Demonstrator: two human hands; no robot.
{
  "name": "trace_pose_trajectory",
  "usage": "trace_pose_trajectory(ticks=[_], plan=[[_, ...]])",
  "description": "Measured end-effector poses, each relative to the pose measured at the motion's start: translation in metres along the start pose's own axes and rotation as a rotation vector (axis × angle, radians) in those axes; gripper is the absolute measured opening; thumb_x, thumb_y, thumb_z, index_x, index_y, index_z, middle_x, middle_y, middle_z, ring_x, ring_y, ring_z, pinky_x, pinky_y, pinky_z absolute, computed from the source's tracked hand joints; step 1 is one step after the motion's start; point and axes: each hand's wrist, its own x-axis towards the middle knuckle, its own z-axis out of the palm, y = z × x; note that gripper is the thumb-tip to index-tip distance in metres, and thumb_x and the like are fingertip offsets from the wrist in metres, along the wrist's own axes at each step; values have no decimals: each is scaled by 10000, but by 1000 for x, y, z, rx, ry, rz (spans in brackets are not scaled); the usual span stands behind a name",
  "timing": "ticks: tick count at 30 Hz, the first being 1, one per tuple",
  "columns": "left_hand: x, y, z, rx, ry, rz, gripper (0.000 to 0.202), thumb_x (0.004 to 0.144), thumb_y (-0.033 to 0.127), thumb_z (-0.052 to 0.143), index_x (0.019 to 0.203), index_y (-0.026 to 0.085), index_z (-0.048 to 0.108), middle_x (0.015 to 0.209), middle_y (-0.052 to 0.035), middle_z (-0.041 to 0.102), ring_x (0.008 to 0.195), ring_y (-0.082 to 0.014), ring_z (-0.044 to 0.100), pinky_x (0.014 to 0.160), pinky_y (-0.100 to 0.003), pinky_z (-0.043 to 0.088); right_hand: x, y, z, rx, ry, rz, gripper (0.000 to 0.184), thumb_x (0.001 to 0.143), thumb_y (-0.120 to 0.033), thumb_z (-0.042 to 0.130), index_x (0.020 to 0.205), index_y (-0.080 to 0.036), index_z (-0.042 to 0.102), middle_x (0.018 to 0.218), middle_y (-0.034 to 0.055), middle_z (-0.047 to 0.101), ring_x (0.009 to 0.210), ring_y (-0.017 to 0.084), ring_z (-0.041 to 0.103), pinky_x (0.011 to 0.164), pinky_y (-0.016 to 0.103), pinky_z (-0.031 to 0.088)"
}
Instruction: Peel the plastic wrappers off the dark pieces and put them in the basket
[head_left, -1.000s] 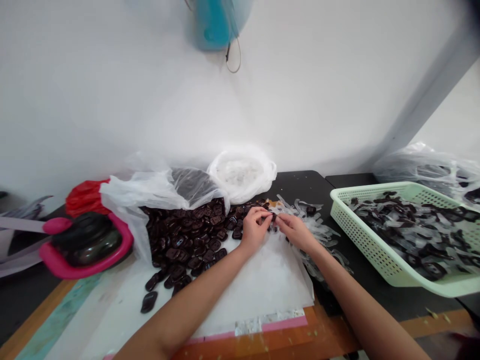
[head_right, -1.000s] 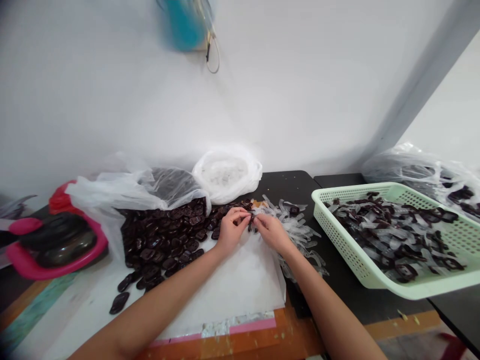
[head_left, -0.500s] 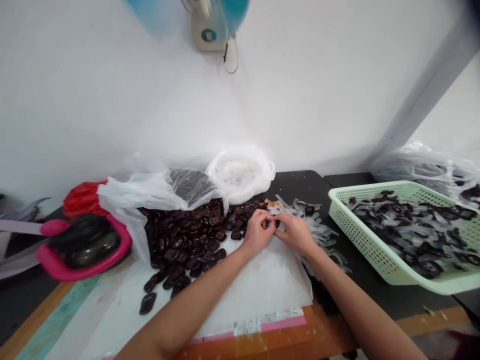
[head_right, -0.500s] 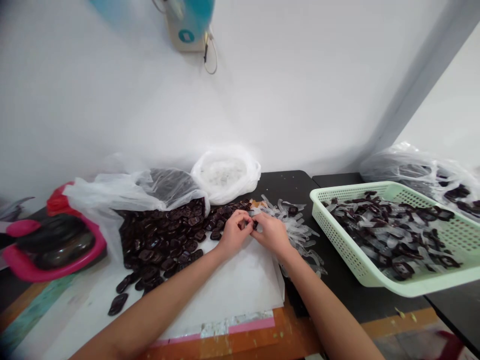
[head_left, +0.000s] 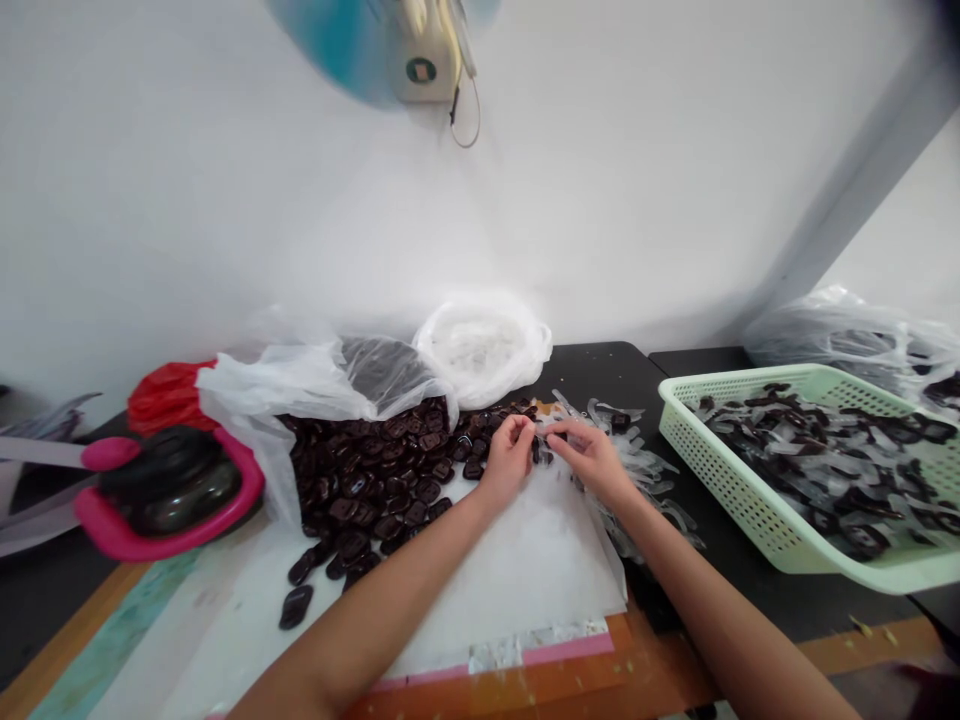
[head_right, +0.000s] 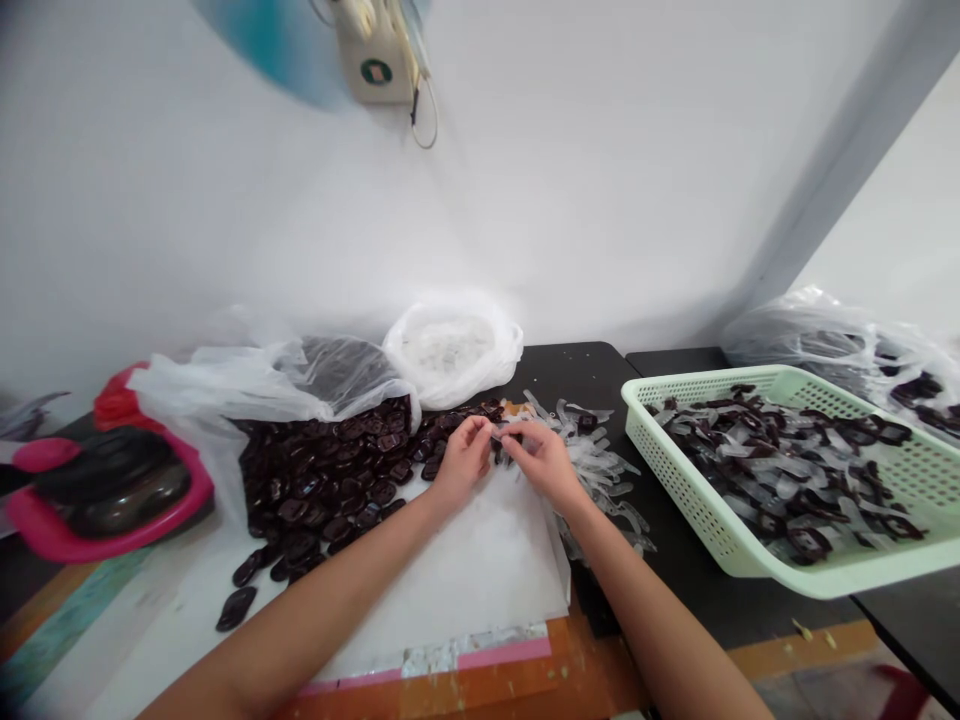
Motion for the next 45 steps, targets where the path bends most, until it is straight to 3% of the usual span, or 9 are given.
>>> trace_pose_trajectory(ticks=[2,4,7,14,18,27,30,35,45], plan=[[-4,1,3,-34,-70,-11,322,771,453,621,922,197,497,582,89,436,335,-13,241,320,-172,195,-1,-1,2,132,25,84,220,808,-378,605,935,-214,680,879,45,648,727,167,566,611,266,430],[-7,2,5,-1,-143,-15,381,737,426,673,993,195,511,769,41,551,341,6,286,302,-172,215,-2,-2,4,281,67,188,244,809,-403,606,983,-236,643,776,10,588,529,95,442,445,213,318],[-9,2,6,63,-175,-1,381,730,394,689,1008,175,548,936,-10,586,345,22,322,293,-173,239,-4,-3,10,476,101,273,227,797,-424,622,944,-257,575,685,-41,458,457,54,268,387,182,158],[-9,3,6,-13,-99,-1,398,721,365,705,1037,169,565,751,26,572,332,15,286,298,-166,209,-4,-3,15,541,109,327,273,706,-441,700,805,-215,583,840,-12,515,559,69,343,413,188,191],[-10,5,8,-173,-127,-48,327,704,352,723,916,174,549,605,79,468,350,3,243,299,-151,198,-2,-3,6,490,74,362,259,694,-411,723,788,-184,643,752,2,534,558,75,344,427,206,171],[-7,7,5,-148,-169,-149,412,683,440,722,945,150,592,449,114,287,343,-14,188,321,-160,146,0,-10,-2,572,58,389,293,675,-431,735,768,-179,617,474,-93,258,427,51,145,400,214,94],[-6,5,4,-152,-163,-151,431,685,463,714,961,150,606,454,110,283,350,-12,194,335,-160,147,-1,-11,-3,647,-23,439,309,679,-432,725,772,-187,563,491,-83,383,402,38,134,385,206,78],[-6,4,4,-160,-131,-160,442,684,443,720,988,140,618,495,91,349,368,-12,209,336,-163,145,-2,-6,-1,653,-45,479,294,682,-393,706,741,-157,541,686,32,644,374,17,191,362,197,109],[-7,5,3,-132,-147,-166,499,678,403,735,1089,139,631,438,105,286,369,-19,176,351,-189,126,-1,-8,7,548,91,499,294,639,-358,715,589,-148,516,543,8,587,323,6,222,326,197,126]])
